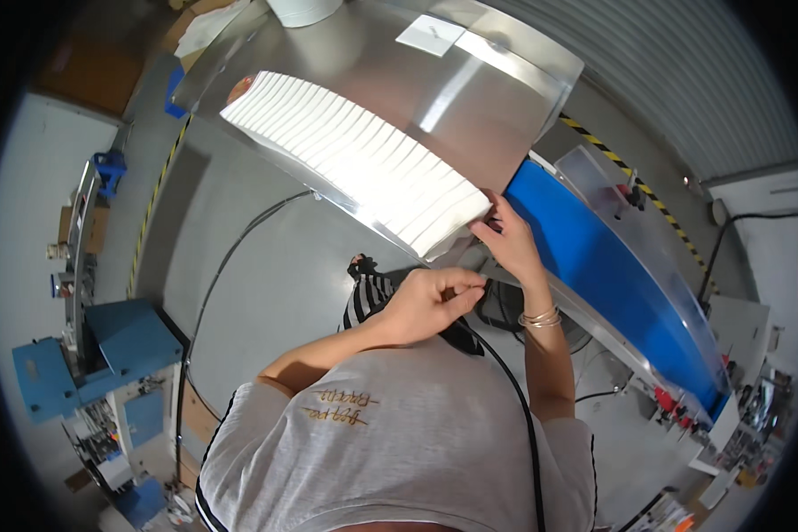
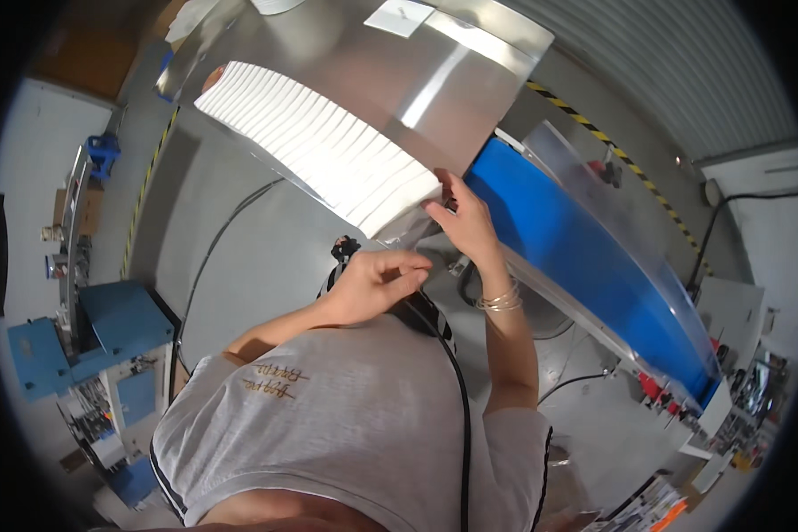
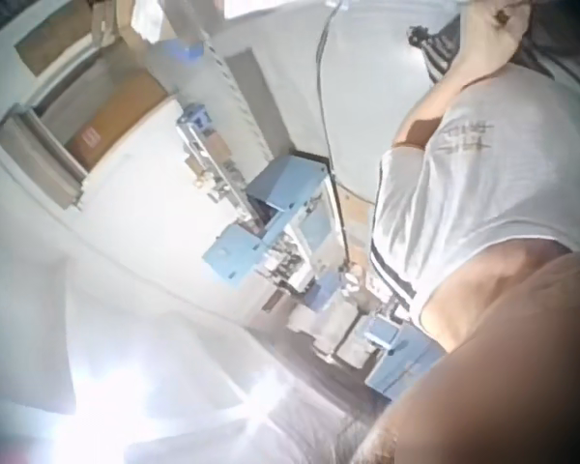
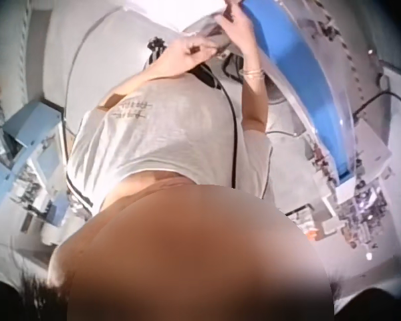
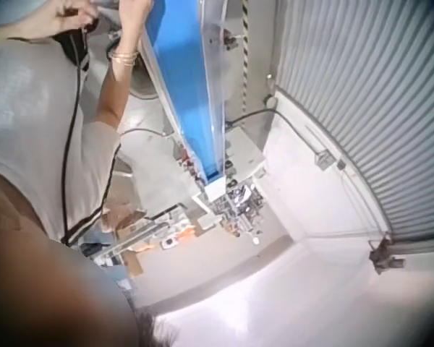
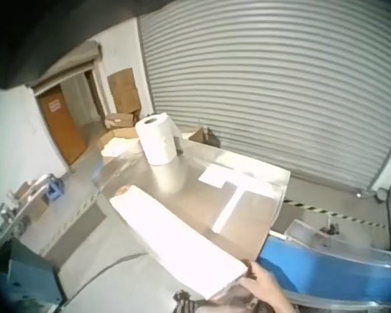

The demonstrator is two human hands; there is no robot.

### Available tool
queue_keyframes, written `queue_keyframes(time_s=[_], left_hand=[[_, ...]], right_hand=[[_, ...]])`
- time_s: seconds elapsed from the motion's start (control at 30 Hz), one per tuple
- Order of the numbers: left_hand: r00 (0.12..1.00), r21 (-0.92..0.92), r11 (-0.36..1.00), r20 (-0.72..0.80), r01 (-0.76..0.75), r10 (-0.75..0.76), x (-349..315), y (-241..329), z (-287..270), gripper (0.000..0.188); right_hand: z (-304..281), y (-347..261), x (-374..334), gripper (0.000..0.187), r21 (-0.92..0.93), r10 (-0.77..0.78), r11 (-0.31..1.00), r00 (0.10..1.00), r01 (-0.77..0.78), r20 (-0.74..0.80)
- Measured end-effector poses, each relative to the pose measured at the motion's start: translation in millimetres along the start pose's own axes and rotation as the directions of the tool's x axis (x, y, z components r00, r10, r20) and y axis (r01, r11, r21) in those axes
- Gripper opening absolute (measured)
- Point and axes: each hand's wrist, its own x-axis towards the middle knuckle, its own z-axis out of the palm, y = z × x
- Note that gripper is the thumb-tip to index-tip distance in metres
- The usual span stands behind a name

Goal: Sorting and placing stacks of paper napkins onto a moving conveyor belt in a production facility.

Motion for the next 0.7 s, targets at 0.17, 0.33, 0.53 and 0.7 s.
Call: queue_keyframes(time_s=[0.17,0.33,0.53,0.7], left_hand=[[0.707,0.823,0.562,-0.352,-0.077,0.613,21,-1,-7,0.064],[0.671,0.864,0.486,-0.282,-0.134,0.686,35,-22,-17,0.05],[0.629,0.866,0.472,-0.278,-0.162,0.726,36,-23,-17,0.041],[0.617,0.871,0.453,-0.254,-0.189,0.745,35,-31,-21,0.041]], right_hand=[[14,7,-6,0.054,-0.018,-0.166,0.986,0.968,0.166,-0.185],[14,3,-10,0.057,0.01,-0.122,0.992,0.986,0.124,-0.115],[12,1,-9,0.064,-0.164,-0.312,0.943,0.939,0.288,-0.145],[3,0,-14,0.057,-0.1,-0.211,0.976,0.957,0.195,-0.2]])
